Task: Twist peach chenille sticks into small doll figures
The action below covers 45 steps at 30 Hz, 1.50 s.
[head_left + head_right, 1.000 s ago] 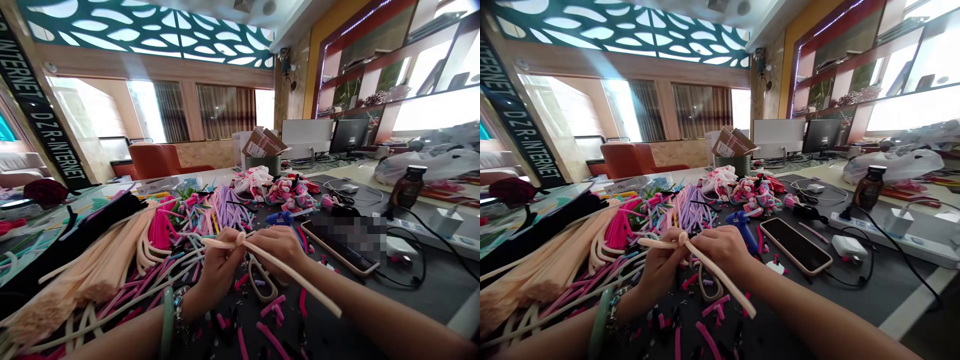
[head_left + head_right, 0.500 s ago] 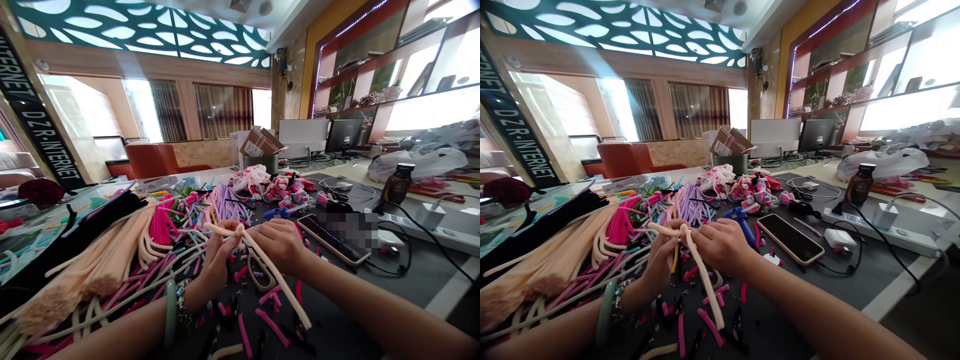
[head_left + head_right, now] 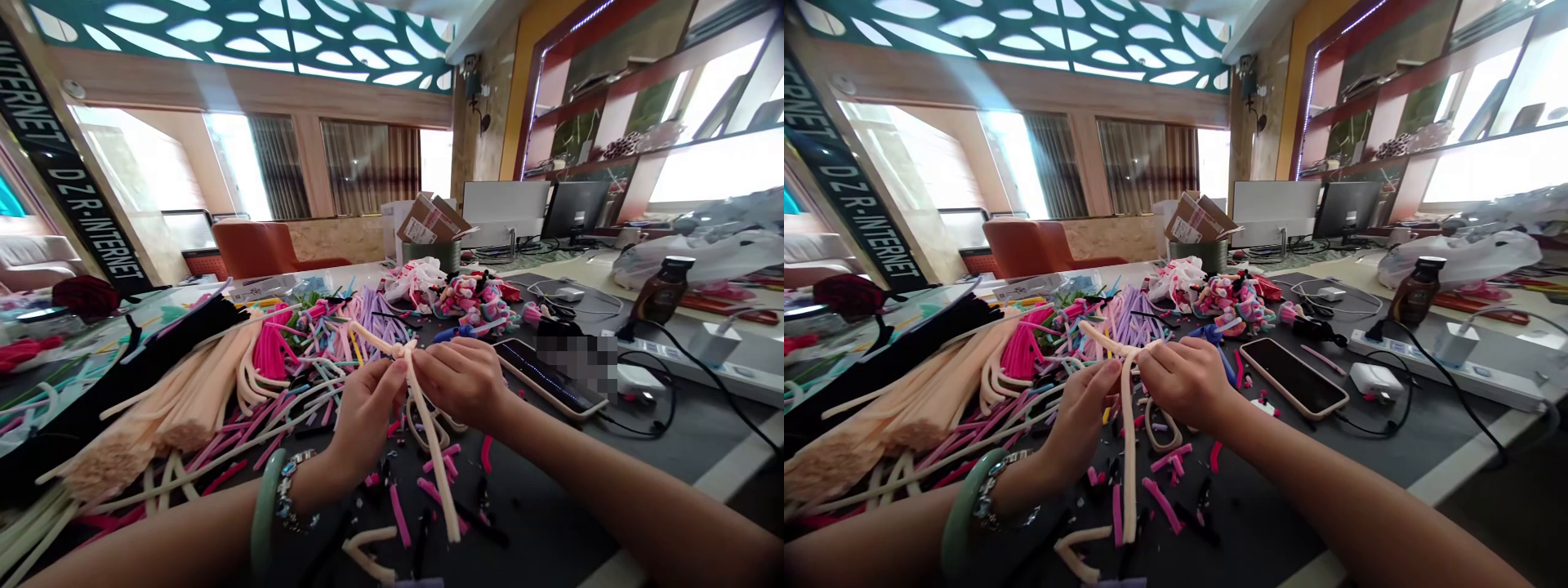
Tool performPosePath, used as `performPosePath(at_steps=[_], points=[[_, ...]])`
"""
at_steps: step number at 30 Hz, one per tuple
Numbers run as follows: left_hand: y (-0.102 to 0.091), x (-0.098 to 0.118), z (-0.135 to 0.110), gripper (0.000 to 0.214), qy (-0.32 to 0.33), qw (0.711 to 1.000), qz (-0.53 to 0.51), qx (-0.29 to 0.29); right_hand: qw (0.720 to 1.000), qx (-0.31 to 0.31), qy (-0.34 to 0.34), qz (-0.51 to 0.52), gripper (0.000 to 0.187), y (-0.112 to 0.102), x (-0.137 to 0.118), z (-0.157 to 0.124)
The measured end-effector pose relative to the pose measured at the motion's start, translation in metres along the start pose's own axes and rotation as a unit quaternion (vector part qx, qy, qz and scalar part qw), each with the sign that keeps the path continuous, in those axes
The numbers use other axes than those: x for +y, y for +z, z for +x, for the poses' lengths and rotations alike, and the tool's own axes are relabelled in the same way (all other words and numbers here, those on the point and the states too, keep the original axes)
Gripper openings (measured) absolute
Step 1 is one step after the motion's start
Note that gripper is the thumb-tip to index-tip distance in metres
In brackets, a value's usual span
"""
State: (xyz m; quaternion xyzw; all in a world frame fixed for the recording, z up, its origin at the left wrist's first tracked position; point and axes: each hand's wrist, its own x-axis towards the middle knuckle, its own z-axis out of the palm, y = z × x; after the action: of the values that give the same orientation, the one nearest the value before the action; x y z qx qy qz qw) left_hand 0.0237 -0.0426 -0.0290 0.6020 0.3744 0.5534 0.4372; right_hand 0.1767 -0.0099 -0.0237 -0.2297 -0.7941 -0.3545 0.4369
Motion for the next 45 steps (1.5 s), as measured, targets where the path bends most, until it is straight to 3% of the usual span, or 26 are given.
performPosePath(at_steps=[5,11,21,45], points=[[0.002,0.006,-0.004,0.036,0.005,0.999,0.009,-0.033,1.0,0.005,-0.018,-0.004,0.013,0.0,-0.001,0.0],[0.002,0.006,-0.005,0.032,0.018,0.999,0.038,-0.016,1.0,-0.009,0.006,0.014,0.017,0.0,0.001,0.0],[0.001,-0.004,-0.003,0.035,0.024,0.998,0.063,-0.005,0.973,-0.036,0.171,0.151,0.018,-0.001,0.002,0.003],[-0.001,-0.019,-0.003,0.029,0.042,0.999,0.022,-0.018,0.982,-0.032,0.152,0.105,0.019,0.005,0.001,-0.001]])
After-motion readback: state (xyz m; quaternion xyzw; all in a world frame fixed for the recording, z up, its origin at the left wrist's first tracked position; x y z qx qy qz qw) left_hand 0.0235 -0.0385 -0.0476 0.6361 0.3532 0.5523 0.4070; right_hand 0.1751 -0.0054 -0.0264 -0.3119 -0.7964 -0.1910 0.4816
